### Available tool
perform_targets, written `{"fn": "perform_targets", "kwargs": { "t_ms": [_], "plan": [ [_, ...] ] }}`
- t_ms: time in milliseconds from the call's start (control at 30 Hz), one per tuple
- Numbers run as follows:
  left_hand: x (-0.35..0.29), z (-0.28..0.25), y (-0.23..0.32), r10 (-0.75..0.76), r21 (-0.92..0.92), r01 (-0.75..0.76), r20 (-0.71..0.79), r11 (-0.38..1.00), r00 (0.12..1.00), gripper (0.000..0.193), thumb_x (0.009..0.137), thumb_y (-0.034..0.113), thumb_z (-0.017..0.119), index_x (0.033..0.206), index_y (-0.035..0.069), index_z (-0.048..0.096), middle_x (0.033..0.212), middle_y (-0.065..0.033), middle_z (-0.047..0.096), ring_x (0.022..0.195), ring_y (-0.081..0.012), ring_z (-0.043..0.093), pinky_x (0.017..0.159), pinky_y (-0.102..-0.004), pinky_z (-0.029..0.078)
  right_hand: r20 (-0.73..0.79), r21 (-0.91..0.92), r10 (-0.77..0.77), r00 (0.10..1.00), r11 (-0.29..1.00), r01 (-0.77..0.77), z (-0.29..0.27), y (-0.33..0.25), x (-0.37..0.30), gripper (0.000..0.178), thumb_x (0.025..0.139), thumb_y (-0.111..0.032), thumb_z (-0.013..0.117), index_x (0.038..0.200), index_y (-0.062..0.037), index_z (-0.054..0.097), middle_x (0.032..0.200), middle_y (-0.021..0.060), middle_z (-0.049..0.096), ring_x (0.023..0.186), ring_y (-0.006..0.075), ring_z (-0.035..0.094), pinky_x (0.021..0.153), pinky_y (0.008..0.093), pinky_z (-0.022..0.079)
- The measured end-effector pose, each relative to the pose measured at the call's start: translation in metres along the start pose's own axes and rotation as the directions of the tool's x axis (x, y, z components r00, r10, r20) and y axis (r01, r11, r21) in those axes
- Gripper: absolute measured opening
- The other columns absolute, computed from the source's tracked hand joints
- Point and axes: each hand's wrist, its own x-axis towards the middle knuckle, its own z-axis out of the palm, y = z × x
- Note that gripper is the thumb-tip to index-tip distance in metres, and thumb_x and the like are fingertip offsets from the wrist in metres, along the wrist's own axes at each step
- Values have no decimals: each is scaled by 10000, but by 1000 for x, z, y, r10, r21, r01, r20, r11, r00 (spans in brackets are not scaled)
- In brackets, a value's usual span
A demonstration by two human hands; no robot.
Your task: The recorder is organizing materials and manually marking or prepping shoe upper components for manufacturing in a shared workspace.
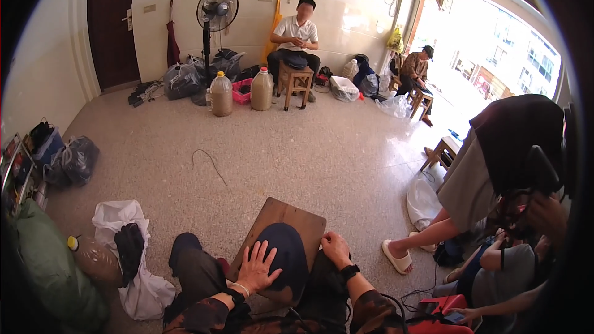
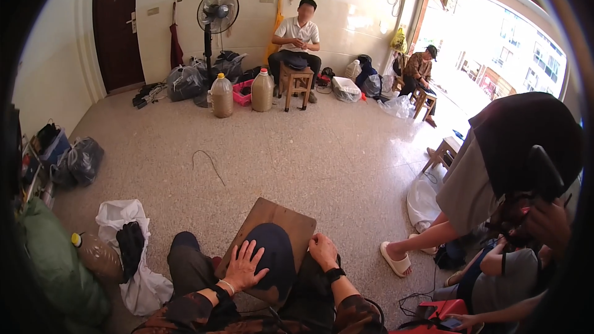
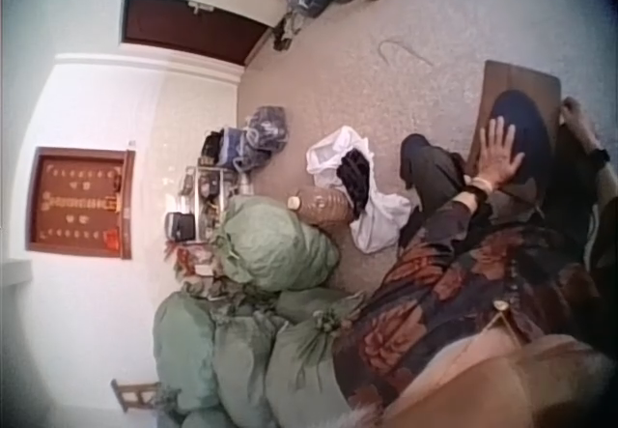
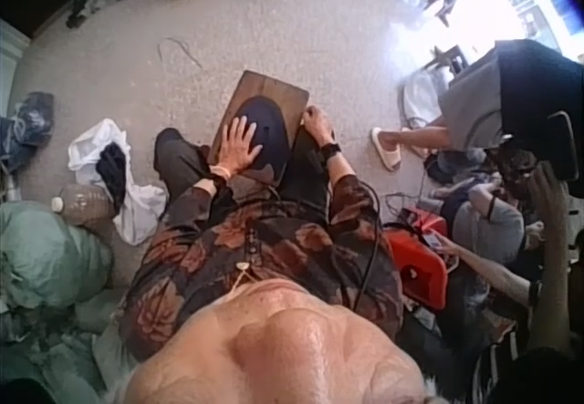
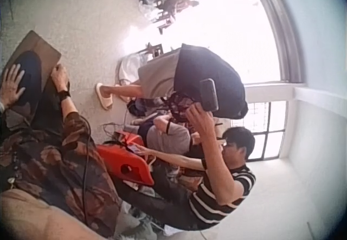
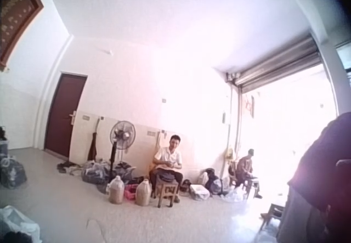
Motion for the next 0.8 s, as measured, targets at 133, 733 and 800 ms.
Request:
{"fn": "perform_targets", "kwargs": {
  "t_ms": [133,733,800],
  "plan": [
    [0,-1,-1,3,-22,-3,2,1000,1000,710,925,558,527,1473,126,394,1557,-196,276,1454,-378,225,1163,-593,168,-35,7,-40,999,999,40,6,6,4,291,854,-283,580,997,-72,722,958,171,719,956,351,680,850,443,530],
    [-2,3,-5,19,-37,-20,-17,999,1000,718,927,516,556,1469,79,381,1541,-208,295,1436,-388,253,1152,-582,191,-5,512,-218,976,838,189,-14,-59,30,288,922,-203,607,1103,14,658,941,98,686,889,160,632,785,296,506],
    [1,6,-15,-8,-146,-1,-63,989,998,733,922,500,571,1466,50,373,1539,-213,295,1435,-390,254,1152,-574,197,7,461,-219,976,867,191,-5,-61,26,289,924,-203,604,1106,15,656,949,103,688,899,166,632,793,301,505]
  ]
}}
